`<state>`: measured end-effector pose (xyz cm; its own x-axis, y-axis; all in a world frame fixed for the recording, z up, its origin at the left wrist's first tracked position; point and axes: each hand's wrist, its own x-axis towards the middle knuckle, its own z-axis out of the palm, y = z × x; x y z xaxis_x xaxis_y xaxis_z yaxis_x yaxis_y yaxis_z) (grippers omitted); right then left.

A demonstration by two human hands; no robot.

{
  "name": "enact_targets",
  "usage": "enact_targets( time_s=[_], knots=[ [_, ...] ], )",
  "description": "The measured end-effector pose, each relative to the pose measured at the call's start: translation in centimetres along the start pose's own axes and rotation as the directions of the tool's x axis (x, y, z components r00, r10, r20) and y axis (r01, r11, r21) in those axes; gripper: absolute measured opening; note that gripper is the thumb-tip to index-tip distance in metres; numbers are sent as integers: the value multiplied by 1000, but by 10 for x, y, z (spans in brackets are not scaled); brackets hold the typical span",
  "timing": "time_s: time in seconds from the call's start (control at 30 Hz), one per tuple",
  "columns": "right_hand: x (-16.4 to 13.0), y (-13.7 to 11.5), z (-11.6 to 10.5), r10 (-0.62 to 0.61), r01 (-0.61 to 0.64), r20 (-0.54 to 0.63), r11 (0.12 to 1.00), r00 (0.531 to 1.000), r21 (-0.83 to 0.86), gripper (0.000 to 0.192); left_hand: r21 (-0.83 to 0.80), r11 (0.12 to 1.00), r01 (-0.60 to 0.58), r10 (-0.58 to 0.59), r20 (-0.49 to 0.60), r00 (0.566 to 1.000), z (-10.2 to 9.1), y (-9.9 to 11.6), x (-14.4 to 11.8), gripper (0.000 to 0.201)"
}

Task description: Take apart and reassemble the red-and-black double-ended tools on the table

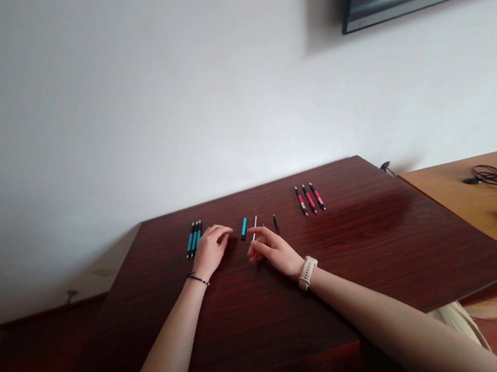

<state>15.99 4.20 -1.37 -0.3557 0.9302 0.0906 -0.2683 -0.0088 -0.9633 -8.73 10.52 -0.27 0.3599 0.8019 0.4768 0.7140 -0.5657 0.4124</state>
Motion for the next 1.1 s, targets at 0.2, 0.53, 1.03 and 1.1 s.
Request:
enact_targets(
  time_s=[0.2, 0.53, 1.03, 1.1],
  knots=[
    [0, 1, -1, -4, 4, 4, 1000, 1000, 1, 53, 71, 997, -28, 23, 70, 997, -3, 7, 0, 27],
    [-1, -1, 0, -2, 3, 15, 1000, 1000, -11, 53, 92, 995, -30, 22, 84, 996, -2, 11, 0, 50],
    [-1, -4, 0, -5, 5, 24, 1000, 1000, -11, 54, 96, 994, -45, 33, 120, 992, -2, 12, 1, 52],
    [-1, -4, 1, -5, 5, 25, 1000, 1000, -7, 54, 79, 996, -35, 26, 113, 993, -3, 11, 0, 50]
  ],
)
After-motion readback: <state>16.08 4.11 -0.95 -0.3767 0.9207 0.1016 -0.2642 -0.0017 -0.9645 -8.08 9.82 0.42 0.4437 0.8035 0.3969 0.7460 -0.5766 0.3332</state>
